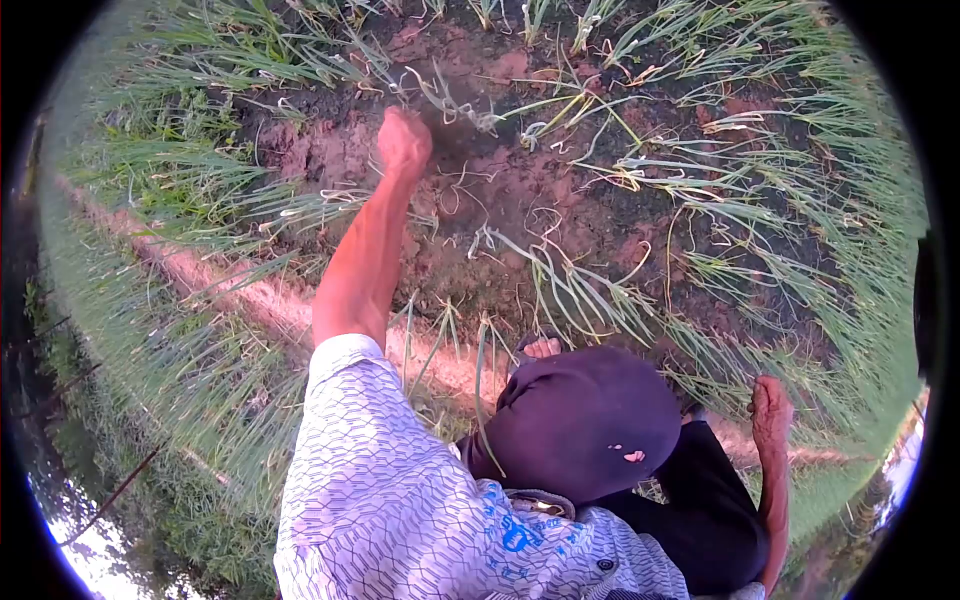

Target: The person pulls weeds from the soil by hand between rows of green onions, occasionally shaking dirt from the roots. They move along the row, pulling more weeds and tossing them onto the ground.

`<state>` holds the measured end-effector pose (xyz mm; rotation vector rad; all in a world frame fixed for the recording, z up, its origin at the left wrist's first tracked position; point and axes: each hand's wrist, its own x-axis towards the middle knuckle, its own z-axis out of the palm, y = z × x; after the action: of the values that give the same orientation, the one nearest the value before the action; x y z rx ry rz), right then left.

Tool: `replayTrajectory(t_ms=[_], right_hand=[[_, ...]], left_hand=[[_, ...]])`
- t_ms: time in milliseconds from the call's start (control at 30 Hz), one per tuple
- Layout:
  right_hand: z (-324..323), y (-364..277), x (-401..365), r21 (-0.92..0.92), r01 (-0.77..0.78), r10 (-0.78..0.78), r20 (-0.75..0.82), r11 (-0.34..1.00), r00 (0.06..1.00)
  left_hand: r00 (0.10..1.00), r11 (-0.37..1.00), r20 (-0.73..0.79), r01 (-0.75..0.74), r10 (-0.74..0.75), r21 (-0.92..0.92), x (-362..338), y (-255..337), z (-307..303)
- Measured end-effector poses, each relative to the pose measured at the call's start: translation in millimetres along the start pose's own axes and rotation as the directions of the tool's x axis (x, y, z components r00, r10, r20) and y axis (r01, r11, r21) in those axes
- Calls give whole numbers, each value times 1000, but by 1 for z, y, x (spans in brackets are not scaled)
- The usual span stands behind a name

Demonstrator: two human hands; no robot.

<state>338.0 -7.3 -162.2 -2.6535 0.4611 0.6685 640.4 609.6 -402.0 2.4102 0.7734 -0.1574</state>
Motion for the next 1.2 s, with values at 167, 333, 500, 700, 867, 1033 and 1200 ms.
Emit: replayTrajectory(t_ms=[167, 333, 500, 700, 867, 1033, 1200], right_hand=[[-8, -22, -4, 181, -163, 156, 54, 970, 986], [-19, -70, -25, 395, -323, 274, 178, 860, 945], [-23, -120, -4, 528, -305, 205, 240, 792, 949], [-76, -196, 109, 585, 89, 78, -254, 806, 964], [-78, -265, 245, 136, 452, -432, -153, 882, 889], [46, -217, 383, 0, 499, -486, 229, 866, 843], [107, -210, 361, -202, 487, -479, 90, 850, 873]], left_hand=[[975, 980, 109, -198, 194, 26, 31, 1, 20], [896, 888, 242, -420, 373, 188, 51, 2, 37], [837, 854, 365, -491, 408, 171, 52, -26, 42], [906, 943, 402, 13, 129, -333, 63, -38, 72], [879, 770, 470, 243, 82, -589, 74, -29, 88], [864, 640, 501, 353, 58, -683, 79, -37, 93], [857, 562, 514, 409, 33, -719, 82, -47, 93]])
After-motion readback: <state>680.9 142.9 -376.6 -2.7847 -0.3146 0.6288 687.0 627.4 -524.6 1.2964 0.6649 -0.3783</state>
